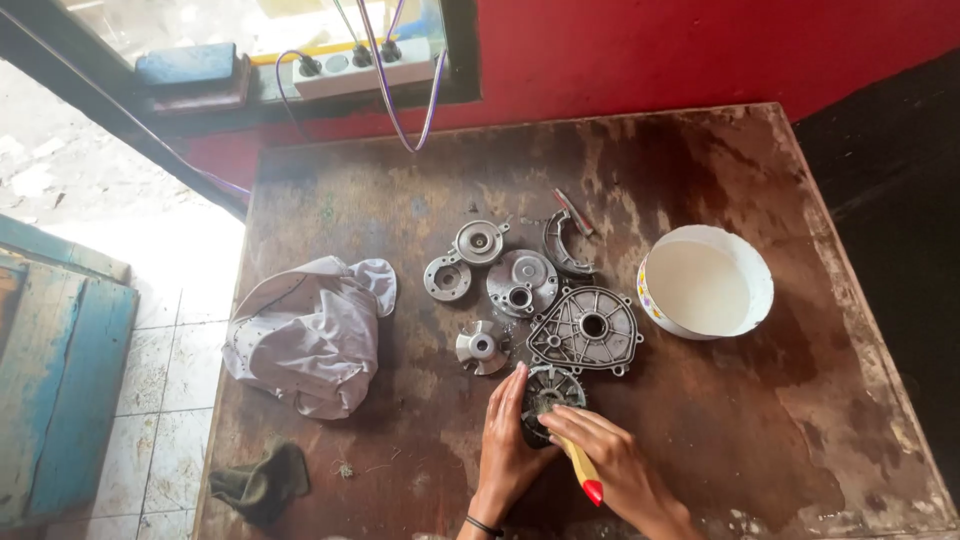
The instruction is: Cleaning several motorcycle engine components using a brush and cleaning solution.
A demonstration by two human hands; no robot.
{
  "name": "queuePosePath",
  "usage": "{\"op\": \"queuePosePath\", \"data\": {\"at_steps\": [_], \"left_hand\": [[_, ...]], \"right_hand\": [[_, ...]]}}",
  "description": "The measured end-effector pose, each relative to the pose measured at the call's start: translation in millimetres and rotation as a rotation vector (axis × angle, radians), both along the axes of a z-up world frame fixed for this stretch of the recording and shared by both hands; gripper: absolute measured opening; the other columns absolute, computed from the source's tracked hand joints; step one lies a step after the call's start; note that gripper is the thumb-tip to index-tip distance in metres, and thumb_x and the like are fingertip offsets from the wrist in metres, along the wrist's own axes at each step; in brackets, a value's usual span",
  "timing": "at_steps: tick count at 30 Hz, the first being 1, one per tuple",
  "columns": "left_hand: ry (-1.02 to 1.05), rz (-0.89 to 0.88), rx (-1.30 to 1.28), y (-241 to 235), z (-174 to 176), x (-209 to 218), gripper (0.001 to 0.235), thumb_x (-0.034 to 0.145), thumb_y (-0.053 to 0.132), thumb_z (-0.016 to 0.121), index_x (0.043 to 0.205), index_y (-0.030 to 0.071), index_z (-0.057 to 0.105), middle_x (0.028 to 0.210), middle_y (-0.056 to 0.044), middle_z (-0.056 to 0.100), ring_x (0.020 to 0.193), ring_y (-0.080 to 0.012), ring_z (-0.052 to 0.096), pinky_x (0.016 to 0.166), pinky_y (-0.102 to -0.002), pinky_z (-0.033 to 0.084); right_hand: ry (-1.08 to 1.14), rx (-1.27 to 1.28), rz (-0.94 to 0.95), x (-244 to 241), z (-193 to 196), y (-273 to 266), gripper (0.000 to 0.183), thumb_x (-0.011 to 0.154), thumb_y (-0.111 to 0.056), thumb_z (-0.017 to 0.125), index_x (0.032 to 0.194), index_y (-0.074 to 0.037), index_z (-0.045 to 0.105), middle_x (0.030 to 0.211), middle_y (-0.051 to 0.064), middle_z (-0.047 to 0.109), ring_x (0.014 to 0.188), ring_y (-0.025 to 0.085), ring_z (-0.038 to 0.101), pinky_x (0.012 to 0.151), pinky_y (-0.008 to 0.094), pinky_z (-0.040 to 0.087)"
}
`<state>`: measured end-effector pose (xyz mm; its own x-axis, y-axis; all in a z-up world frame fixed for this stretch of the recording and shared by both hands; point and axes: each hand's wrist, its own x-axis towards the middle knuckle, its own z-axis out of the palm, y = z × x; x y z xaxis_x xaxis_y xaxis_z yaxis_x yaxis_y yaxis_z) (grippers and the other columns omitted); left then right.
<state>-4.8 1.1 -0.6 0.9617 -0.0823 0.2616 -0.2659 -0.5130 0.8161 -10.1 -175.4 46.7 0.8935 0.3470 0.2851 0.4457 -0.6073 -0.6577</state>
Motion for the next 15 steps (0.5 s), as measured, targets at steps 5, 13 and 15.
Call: {"op": "queuePosePath", "data": {"at_steps": [5, 13, 15], "left_hand": [[0.032, -0.035, -0.017, 1.0, 3.6, 4.2, 0.119, 0.055, 0.011, 0.097, 0.155, 0.005, 0.033, 0.161, -0.015, 0.039, 0.145, -0.0360, 0.041, 0.120, -0.046, 0.036], [-0.025, -0.013, -0.025, 2.7, -10.4, -0.4, 0.117, 0.067, 0.003, 0.088, 0.167, 0.007, 0.026, 0.173, -0.015, 0.032, 0.156, -0.0354, 0.040, 0.126, -0.044, 0.042], [0.044, -0.027, -0.085, 1.9, 5.4, -2.4, 0.121, 0.064, 0.009, 0.092, 0.164, 0.008, 0.024, 0.171, -0.016, 0.029, 0.153, -0.0368, 0.038, 0.121, -0.045, 0.043]], "right_hand": [[0.050, -0.027, 0.032, 23.8, -18.4, -9.9, 0.036, 0.087, -0.012, 0.073, 0.123, -0.011, 0.073, 0.123, 0.013, 0.074, 0.115, 0.029, 0.071, 0.099, 0.039, 0.057], [-0.061, -0.159, 0.132, 7.5, -9.1, 8.9, 0.041, 0.087, -0.006, 0.067, 0.128, -0.011, 0.072, 0.123, 0.017, 0.073, 0.116, 0.032, 0.070, 0.099, 0.041, 0.057], [0.122, -0.043, 0.201, 5.2, -4.6, -2.1, 0.039, 0.088, -0.008, 0.069, 0.127, -0.010, 0.071, 0.123, 0.012, 0.076, 0.113, 0.029, 0.072, 0.096, 0.039, 0.053]]}}
